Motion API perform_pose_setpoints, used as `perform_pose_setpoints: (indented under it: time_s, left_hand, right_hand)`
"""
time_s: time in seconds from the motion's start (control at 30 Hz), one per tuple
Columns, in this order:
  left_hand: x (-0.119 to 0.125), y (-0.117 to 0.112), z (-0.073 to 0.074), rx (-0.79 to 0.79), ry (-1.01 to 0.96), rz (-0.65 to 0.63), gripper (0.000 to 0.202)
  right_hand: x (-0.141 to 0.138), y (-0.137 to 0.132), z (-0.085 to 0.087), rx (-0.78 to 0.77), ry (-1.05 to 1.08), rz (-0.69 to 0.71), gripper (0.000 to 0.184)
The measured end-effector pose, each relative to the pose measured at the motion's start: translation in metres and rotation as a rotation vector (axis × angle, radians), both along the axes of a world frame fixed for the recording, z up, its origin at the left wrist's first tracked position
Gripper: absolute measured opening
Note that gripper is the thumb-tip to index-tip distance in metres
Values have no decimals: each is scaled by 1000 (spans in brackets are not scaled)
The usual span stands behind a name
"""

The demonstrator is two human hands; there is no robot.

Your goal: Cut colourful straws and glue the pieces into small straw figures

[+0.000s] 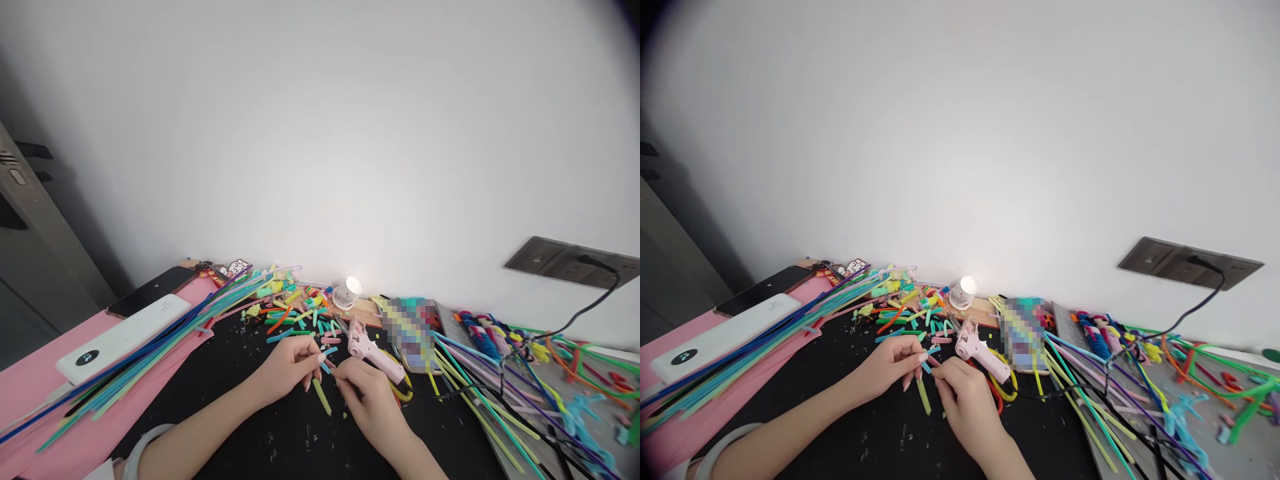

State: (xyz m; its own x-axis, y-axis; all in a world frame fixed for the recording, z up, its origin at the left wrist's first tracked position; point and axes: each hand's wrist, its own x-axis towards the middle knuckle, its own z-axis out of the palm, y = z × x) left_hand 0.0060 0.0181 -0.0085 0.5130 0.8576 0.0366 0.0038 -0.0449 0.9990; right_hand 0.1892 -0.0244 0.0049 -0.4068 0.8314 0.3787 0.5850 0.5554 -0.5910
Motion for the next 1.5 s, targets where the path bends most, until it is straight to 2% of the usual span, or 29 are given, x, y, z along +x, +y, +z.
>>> perform_pose_setpoints:
  time_s: [0.27,0.4,0.57,0.77,1.1,1.33,1.5]
  left_hand:
    - [-1,4,-5,-68,9,-71,33]
    - [-1,1,-1,-14,22,-50,29]
    - [-2,-4,2,107,94,-88,22]
    - [-2,-6,4,183,146,-88,20]
    - [-3,-5,4,92,99,-116,18]
    - [-3,-3,1,76,99,-122,23]
    - [-3,-2,-1,104,122,-86,20]
  right_hand:
    - [2,0,-2,19,-7,-52,19]
    - [2,0,0,-20,-18,-114,13]
    - [2,2,-2,-63,-20,-193,8]
    - [0,1,-2,-71,0,-149,16]
    - [0,3,-2,-191,142,-116,25]
    - [3,3,0,-60,90,-157,21]
    - [4,3,0,-51,58,-135,19]
